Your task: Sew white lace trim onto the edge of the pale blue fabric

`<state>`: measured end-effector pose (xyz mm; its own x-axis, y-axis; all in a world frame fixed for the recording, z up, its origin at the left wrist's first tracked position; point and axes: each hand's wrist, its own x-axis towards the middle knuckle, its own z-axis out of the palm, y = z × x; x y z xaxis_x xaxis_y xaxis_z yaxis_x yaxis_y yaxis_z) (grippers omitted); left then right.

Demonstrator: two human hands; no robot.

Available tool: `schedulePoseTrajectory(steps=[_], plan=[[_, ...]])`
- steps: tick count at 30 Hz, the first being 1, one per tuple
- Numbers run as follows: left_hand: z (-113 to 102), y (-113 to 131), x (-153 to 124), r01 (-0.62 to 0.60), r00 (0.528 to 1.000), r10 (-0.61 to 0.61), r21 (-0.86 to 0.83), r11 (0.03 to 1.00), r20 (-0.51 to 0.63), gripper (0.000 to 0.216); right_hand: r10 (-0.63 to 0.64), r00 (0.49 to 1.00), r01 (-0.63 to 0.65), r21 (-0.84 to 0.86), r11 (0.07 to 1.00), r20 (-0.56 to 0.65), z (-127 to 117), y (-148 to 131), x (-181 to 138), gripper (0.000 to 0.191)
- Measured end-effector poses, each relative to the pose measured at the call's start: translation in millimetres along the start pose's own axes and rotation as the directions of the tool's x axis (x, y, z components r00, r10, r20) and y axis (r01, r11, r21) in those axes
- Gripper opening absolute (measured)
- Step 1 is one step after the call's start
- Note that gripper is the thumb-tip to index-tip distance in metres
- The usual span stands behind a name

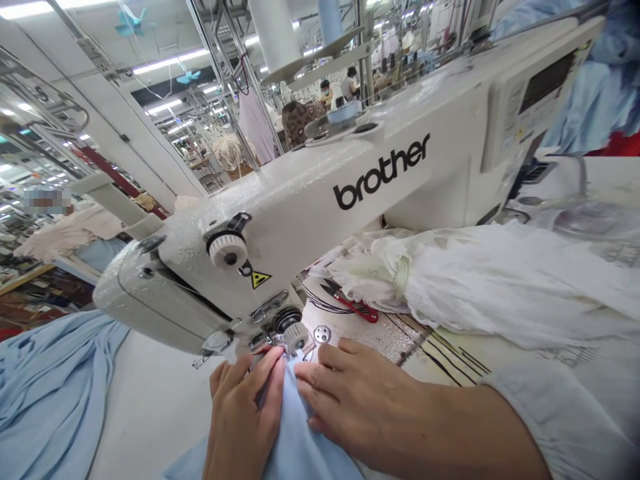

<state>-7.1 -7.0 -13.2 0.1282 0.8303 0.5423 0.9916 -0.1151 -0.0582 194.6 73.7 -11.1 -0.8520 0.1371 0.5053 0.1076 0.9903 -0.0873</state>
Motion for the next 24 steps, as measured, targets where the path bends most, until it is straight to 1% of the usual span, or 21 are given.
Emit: schedulePoseTrajectory(steps=[5,8,16,24], plan=[[0.7,-1.9,6.1,0.065,0.998,-0.065,0.017,0.998,0.009,0.024,0.024,1.000,-0.023,-0.024,0.999,0.011,2.4,-0.1,0.6,0.026],[0.1,-4.5,6.4,0.095,0.995,-0.095,0.034,0.995,-0.019,0.023,0.036,0.999,-0.036,-0.039,0.999,0.000,5.1,0.5,1.1,0.029],[1.1,-6.6,2.5,0.027,1.000,-0.027,0.035,0.999,-0.005,0.022,0.045,0.999,-0.045,-0.034,0.998,-0.013,7.8,1.1,2.2,0.030],[-0.7,-6.3,0.9,-0.028,1.000,0.028,0.057,0.998,0.000,0.024,0.072,0.996,-0.074,0.057,0.996,0.046,-0.2,1.2,5.9,0.025]])
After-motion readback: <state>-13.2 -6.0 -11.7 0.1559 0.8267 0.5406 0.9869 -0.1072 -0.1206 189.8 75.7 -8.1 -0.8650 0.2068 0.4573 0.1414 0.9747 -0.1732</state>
